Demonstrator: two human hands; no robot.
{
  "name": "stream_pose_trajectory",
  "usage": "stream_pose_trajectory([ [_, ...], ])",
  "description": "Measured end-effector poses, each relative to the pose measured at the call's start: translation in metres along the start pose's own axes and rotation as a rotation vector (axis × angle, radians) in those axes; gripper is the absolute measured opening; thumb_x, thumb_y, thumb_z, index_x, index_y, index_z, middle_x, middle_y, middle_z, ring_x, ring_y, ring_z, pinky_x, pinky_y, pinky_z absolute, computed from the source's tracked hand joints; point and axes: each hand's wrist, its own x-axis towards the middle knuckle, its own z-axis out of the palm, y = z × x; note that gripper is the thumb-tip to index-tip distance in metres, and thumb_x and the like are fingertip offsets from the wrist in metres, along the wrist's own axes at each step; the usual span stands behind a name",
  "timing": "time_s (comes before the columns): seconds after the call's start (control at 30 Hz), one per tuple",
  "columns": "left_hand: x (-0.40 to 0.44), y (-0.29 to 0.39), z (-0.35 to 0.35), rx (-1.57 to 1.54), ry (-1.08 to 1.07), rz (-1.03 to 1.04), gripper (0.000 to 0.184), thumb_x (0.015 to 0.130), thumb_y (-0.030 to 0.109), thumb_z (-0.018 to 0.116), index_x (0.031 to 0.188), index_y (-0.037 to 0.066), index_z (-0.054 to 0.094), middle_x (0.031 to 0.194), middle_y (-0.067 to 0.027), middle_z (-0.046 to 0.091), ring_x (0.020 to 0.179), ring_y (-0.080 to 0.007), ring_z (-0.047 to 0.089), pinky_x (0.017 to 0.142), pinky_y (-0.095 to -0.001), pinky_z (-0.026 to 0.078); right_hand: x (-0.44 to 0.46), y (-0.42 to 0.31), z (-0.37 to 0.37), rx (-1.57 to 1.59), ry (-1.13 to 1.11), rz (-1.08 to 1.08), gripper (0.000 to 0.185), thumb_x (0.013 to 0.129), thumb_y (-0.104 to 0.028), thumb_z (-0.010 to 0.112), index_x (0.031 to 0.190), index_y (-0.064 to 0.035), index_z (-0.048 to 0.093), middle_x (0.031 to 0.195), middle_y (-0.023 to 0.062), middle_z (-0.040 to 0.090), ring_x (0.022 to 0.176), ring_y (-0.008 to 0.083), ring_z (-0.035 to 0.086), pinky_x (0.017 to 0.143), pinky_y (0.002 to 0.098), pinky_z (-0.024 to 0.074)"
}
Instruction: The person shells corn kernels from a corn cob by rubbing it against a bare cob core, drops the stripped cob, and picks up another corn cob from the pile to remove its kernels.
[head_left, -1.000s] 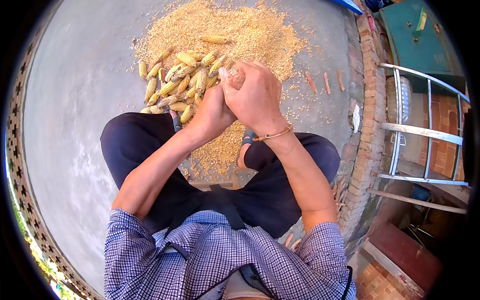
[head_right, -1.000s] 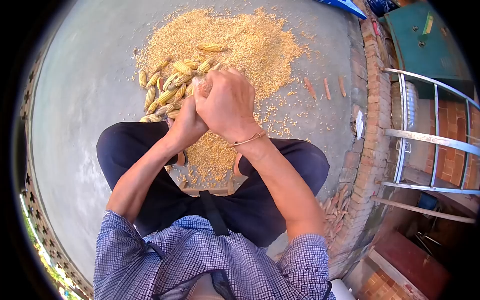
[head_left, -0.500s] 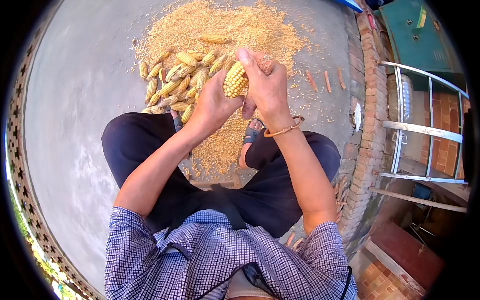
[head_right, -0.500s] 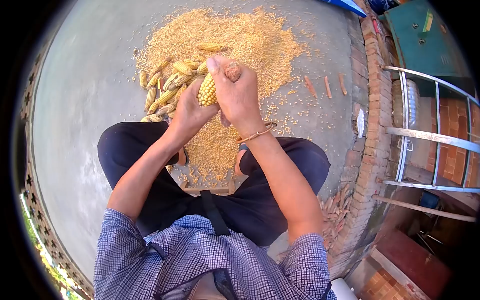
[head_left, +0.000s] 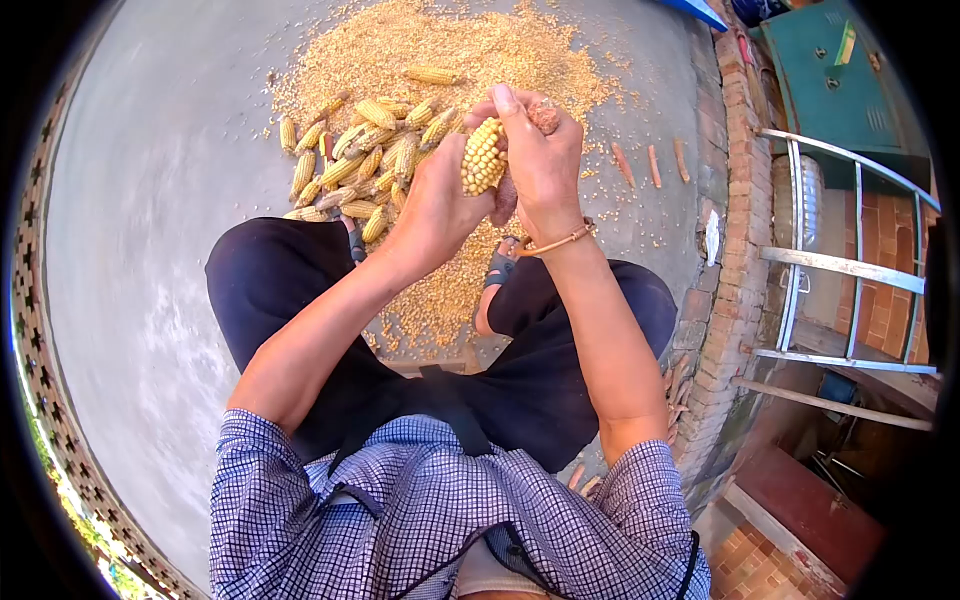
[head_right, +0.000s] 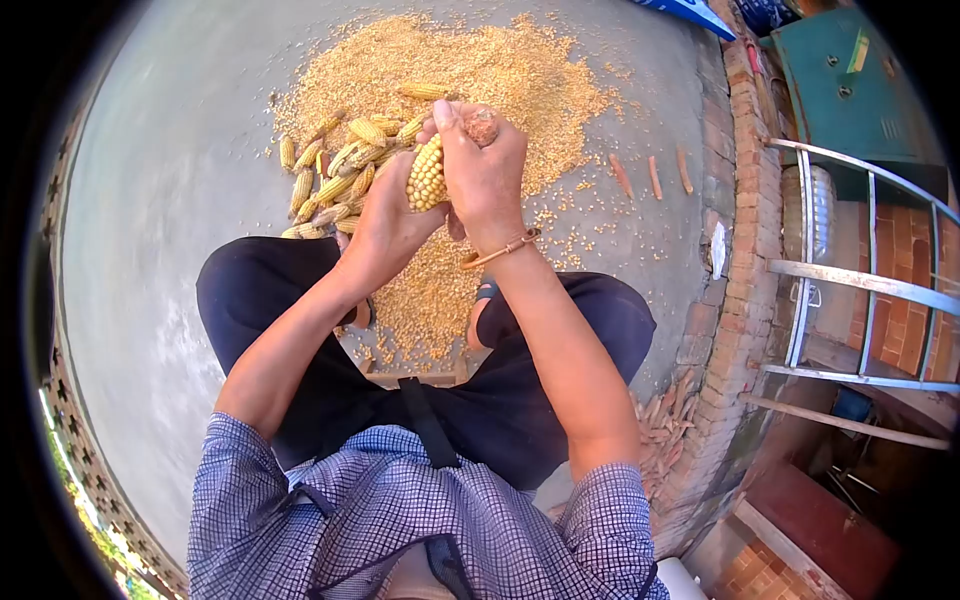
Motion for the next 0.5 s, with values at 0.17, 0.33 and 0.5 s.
stream_pose_trajectory([
  [0.17, 0.0, -0.022, -0.001, 0.209, -0.009, -0.044, 0.053, 0.076, 0.004, 0.072, 0.122, -0.005, 0.047, 0.102, -0.0212, 0.064, 0.099, -0.0338, 0.063, 0.086, -0.0413, 0.048, -0.009, 0.024, 0.006, -0.321, 0.037, -0.253, 0.027, 0.088, -0.02, 0.073, 0.102, 0.0018, 0.065, 0.099, 0.0151, 0.066, 0.094, 0.0238, 0.063, 0.083, 0.0356, 0.0491],
  [0.33, -0.003, -0.023, 0.003, 0.33, -0.024, 0.091, 0.053, 0.081, 0.004, 0.069, 0.126, -0.003, 0.042, 0.104, -0.0229, 0.06, 0.101, -0.0363, 0.061, 0.085, -0.042, 0.047, -0.011, 0.025, 0.014, -0.512, 0.169, -0.4, 0.012, 0.083, -0.009, 0.071, 0.091, -0.001, 0.065, 0.085, 0.0156, 0.061, 0.081, 0.0308, 0.061, 0.077, 0.0406, 0.0483],
  [0.5, -0.011, -0.031, 0.007, 0.35, -0.035, 0.057, 0.042, 0.08, 0.001, 0.066, 0.116, -0.002, 0.045, 0.097, -0.0188, 0.055, 0.089, -0.0297, 0.056, 0.08, -0.0378, 0.046, 0.007, 0.031, 0.005, -0.427, 0.21, -0.287, 0.009, 0.085, -0.008, 0.068, 0.081, 0.0005, 0.065, 0.066, 0.0126, 0.063, 0.06, 0.0274, 0.06, 0.058, 0.0365, 0.0468],
])
